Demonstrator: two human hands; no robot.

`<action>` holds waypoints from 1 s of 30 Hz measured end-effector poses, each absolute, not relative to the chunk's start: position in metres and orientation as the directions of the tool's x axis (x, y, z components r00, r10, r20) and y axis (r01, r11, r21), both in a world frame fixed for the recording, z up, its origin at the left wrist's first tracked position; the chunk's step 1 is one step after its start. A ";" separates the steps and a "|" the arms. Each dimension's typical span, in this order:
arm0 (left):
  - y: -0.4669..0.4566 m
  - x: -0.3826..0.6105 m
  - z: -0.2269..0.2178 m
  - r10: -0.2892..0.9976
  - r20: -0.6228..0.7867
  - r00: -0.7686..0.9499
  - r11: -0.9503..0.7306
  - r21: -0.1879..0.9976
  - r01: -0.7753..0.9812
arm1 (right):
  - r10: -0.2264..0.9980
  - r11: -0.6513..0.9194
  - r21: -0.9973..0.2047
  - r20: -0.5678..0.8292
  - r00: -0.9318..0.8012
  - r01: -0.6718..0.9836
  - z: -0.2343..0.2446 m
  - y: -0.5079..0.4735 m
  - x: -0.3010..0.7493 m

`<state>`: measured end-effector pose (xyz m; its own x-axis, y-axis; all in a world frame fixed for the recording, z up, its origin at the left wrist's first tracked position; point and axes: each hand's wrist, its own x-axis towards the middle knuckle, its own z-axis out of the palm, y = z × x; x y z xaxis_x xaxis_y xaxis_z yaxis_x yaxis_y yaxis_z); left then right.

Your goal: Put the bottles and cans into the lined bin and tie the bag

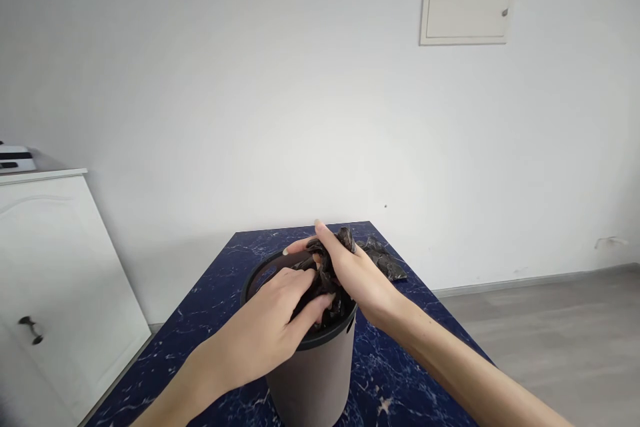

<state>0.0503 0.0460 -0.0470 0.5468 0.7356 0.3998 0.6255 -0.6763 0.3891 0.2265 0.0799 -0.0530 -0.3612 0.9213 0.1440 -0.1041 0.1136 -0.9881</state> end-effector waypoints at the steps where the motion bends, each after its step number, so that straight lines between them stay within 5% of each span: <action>1: 0.046 0.049 -0.045 0.738 0.385 0.554 -0.674 0.461 0.578 | 0.915 0.104 -0.988 0.140 -0.379 -0.113 -0.053 0.080 0.228; 5: 0.047 0.042 -0.040 0.761 0.353 0.544 -0.601 0.698 0.388 | 0.833 0.167 -0.978 0.209 -0.512 -0.129 -0.050 0.081 0.236; 9: 0.051 0.035 -0.044 0.825 0.370 0.427 -0.513 0.808 0.290 | 0.801 0.347 -0.934 0.342 -0.491 -0.084 -0.053 0.078 0.246; 14: 0.053 0.030 -0.049 0.842 0.375 0.387 -0.465 0.868 0.172 | 0.866 0.458 -0.879 0.407 -0.290 0.133 -0.066 0.068 0.265; 19: 0.051 0.030 -0.049 0.839 0.396 0.372 -0.470 0.873 0.131 | 0.829 0.522 -0.817 0.417 -0.373 0.246 -0.073 0.068 0.288; 26: 0.049 0.028 -0.050 0.812 0.429 0.395 -0.494 0.866 0.075 | 0.649 0.682 -0.725 0.541 -0.535 0.094 -0.069 0.076 0.281; 30: 0.043 0.023 -0.050 0.797 0.431 0.424 -0.503 0.862 0.069 | 0.637 0.589 -0.793 0.575 -0.513 -0.158 -0.064 0.077 0.265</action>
<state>0.0230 0.0429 -0.0498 0.4236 0.7966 0.4313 0.0688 -0.5030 0.8615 0.2646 0.0771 -0.0642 -0.5127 0.6372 0.5754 -0.1577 0.5889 -0.7927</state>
